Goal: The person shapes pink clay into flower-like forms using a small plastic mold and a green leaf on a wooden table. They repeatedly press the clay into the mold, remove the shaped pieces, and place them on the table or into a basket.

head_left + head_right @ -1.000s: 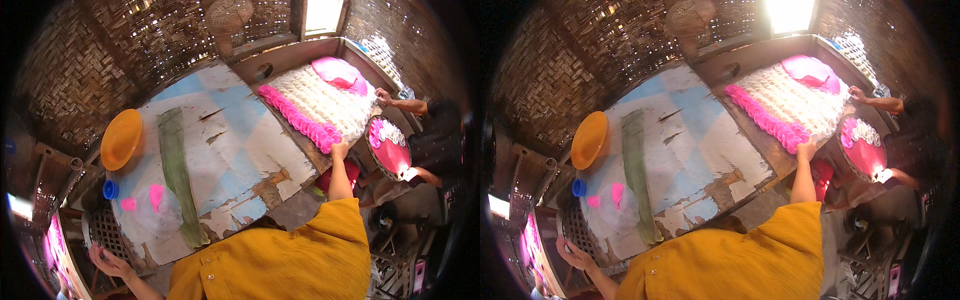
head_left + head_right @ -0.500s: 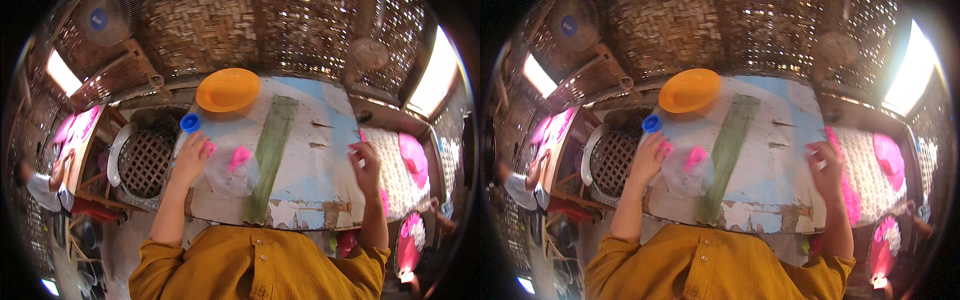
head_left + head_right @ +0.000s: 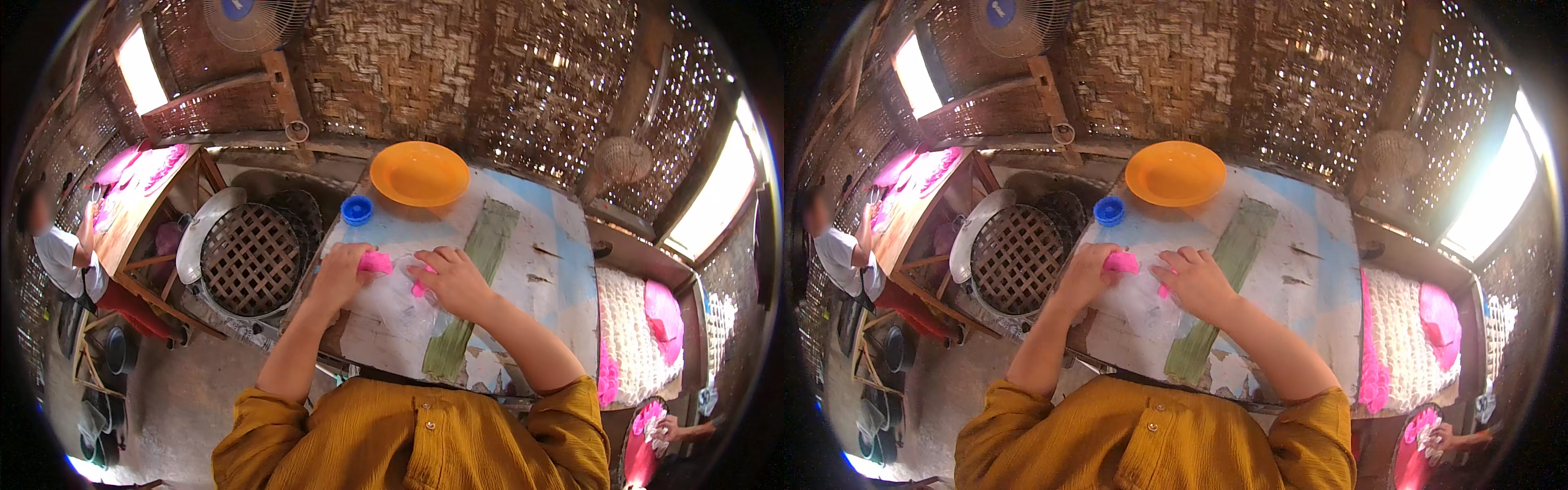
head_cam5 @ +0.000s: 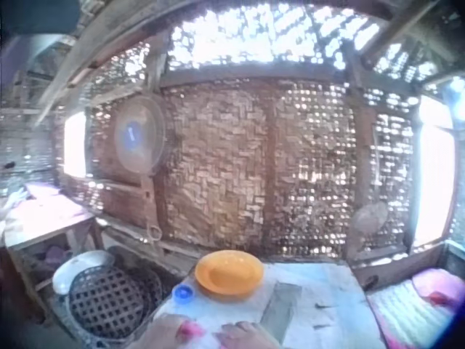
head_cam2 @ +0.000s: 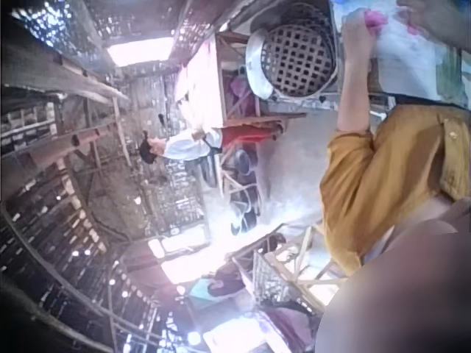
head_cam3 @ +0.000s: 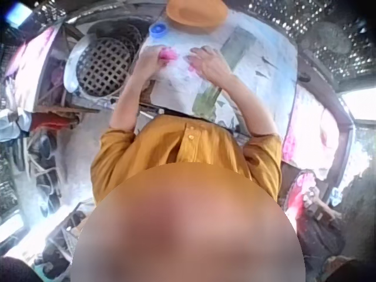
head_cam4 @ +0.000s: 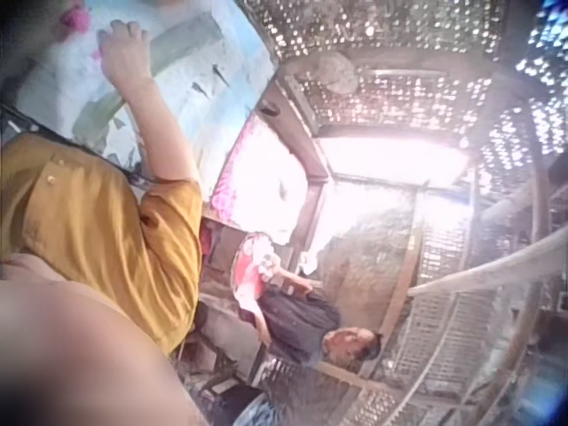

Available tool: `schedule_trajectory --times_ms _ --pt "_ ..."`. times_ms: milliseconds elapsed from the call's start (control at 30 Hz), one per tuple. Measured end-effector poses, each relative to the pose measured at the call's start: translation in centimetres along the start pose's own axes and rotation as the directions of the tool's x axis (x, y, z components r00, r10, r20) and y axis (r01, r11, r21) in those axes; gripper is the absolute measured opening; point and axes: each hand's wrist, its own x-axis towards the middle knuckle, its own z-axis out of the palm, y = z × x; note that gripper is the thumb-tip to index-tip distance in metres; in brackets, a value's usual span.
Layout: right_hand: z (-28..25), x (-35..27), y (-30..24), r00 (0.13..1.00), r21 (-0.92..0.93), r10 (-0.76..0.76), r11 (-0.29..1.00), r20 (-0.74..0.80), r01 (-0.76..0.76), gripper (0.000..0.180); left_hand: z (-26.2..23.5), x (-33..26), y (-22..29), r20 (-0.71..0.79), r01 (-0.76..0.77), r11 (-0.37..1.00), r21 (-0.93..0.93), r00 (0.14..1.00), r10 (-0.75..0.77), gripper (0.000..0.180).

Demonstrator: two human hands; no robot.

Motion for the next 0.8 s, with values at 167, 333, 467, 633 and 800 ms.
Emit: schedule_trajectory --times_ms 167,333,467,633,800 --pt "-1.0 0.6 0.1 0.979 0.054 0.106 0.992 0.176 -0.117 0.027 -1.7 -1.1 -0.3 -0.105 0.243 0.926 -0.290 0.953 -0.283 0.033" --pt "-2.9 1.8 -1.2 0.774 0.840 0.613 0.329 0.156 -0.431 0.020 -1.6 -1.1 2.2 0.310 0.368 0.270 -0.890 0.922 -0.234 0.036" --pt "-1.8 2.7 -4.4 0.667 0.994 0.737 -0.072 0.105 -0.077 0.026 2.1 -1.1 6.6 0.486 0.496 -0.087 -0.864 0.867 0.112 0.032" --pt "-2.3 0.8 -5.4 0.638 0.972 0.763 0.056 0.106 -0.229 0.030 3.6 -1.6 8.1 0.504 0.497 0.108 -0.861 0.862 0.048 0.047" --pt "-4.9 -1.6 -3.8 0.460 0.964 0.888 0.114 0.009 -0.240 0.027 2.7 0.8 4.6 0.163 0.027 0.929 -0.368 0.986 0.036 0.060"
